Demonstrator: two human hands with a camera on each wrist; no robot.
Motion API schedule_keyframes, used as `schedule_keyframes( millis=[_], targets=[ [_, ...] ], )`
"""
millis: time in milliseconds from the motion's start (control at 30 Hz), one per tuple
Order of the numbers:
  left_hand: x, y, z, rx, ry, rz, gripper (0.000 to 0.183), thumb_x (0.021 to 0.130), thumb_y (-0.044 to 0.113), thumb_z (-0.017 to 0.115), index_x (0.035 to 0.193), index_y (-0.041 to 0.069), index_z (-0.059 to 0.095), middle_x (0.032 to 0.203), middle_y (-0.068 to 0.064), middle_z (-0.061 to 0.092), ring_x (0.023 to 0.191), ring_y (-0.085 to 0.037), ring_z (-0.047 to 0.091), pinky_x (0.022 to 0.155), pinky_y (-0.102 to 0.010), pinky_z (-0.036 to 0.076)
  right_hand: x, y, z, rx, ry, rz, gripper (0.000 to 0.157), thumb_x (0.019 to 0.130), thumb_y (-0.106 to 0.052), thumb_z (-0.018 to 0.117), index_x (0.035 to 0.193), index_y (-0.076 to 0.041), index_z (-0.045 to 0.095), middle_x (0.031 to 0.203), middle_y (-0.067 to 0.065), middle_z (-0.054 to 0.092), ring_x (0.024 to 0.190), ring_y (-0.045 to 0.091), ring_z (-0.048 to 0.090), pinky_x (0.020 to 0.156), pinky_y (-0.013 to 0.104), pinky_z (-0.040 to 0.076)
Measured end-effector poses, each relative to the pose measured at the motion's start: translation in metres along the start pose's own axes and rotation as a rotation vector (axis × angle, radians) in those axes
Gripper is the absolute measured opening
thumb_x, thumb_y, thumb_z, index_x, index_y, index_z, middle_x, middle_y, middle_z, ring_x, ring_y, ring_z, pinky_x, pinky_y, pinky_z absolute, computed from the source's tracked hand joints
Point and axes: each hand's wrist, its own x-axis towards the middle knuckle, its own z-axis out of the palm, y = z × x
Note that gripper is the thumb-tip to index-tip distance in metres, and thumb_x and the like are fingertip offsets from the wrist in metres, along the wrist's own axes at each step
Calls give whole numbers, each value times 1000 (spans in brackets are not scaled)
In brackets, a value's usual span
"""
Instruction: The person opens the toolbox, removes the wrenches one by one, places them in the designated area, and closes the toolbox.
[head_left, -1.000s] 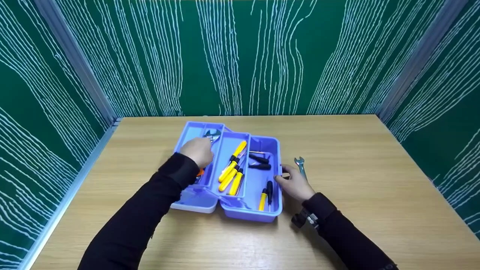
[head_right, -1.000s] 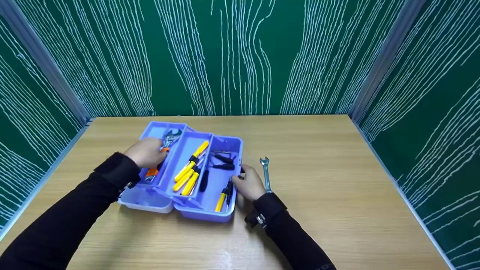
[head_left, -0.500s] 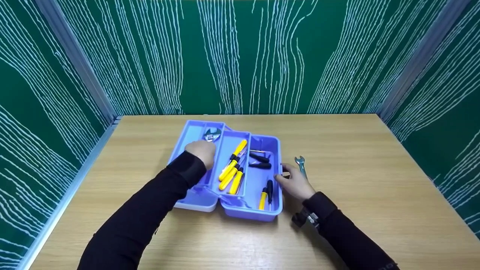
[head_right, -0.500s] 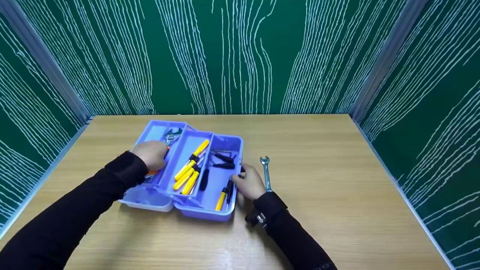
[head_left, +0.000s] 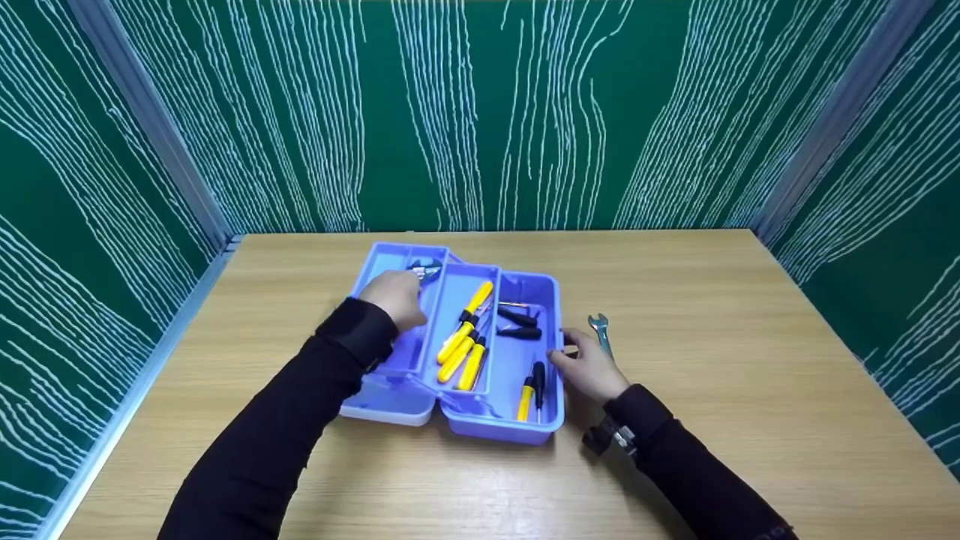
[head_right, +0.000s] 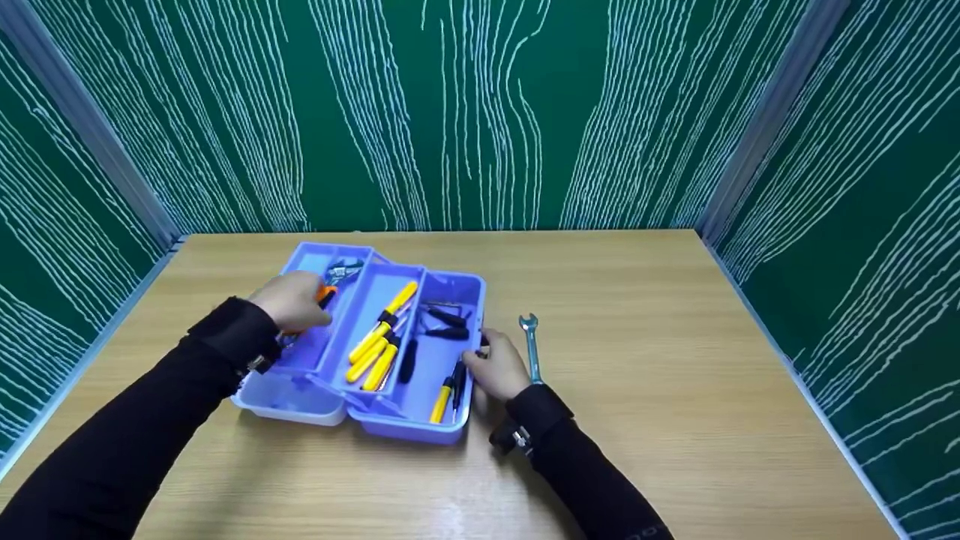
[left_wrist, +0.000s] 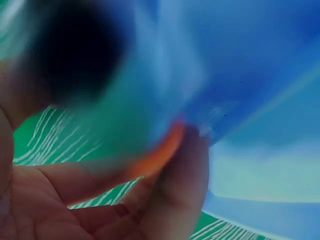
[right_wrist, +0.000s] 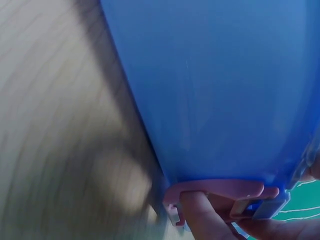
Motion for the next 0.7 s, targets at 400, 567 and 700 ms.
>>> schedule_keyframes(
  millis=[400, 567, 700],
  targets=[
    [-6, -2, -13, -120, -10, -39, 19, 92, 11, 53, 75, 9, 46, 74, -3, 42, 67, -19, 43, 60, -27, 34, 3, 2, 0, -16, 2, 17, 49, 95, -9, 55, 138, 12, 44, 126, 30, 55, 98, 29, 66, 78, 30, 57],
    [-8, -2, -12, -122, -6, -35, 12, 93, 7, 51, 81, 5, 52, 78, -5, 47, 68, -20, 45, 61, -27, 36, 2, 1, -2, -24, 3, 32, 50, 95, -10, 55, 139, 11, 44, 126, 29, 55, 100, 30, 66, 78, 29, 56],
    [-10, -1, -11, -117, 58, -16, 13, 91, 4, 51, 81, 1, 59, 80, -8, 53, 67, -20, 48, 60, -30, 40, 1, 0, -4, 10, -7, 35, 50, 96, -11, 56, 138, 11, 44, 128, 29, 55, 93, 24, 66, 74, 26, 56]
  ],
)
